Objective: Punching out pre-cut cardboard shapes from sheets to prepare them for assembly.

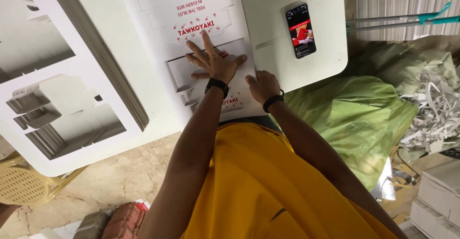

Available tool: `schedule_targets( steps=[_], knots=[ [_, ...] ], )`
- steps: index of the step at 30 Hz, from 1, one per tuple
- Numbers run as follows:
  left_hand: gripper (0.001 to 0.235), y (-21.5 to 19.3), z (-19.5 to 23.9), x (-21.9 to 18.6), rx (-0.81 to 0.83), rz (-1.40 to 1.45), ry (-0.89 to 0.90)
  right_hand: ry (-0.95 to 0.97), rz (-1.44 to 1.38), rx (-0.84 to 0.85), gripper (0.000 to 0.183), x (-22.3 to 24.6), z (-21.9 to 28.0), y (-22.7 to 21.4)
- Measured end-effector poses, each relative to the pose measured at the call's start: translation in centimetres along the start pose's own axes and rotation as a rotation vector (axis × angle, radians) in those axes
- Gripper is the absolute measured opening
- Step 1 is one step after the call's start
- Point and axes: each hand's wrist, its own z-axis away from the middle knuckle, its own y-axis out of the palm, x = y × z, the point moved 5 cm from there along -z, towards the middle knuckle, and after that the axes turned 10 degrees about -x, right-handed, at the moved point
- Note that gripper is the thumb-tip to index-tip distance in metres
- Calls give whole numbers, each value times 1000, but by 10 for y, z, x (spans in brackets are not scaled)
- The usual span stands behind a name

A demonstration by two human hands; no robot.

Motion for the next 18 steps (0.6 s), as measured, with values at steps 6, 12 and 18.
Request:
schedule_targets(
  steps=[6, 12, 18],
  knots=[
    [150, 24, -20, 19, -45, -70, -7, -180, 337, -34, 34, 19, 6, 19],
    [145, 11, -14, 7, 15, -20, 38, -140, 104, 93, 48, 7, -5, -10],
    [145, -1, 15, 19, 64, -59, 241, 17, -115, 95, 42, -31, -13, -15]
  ],
)
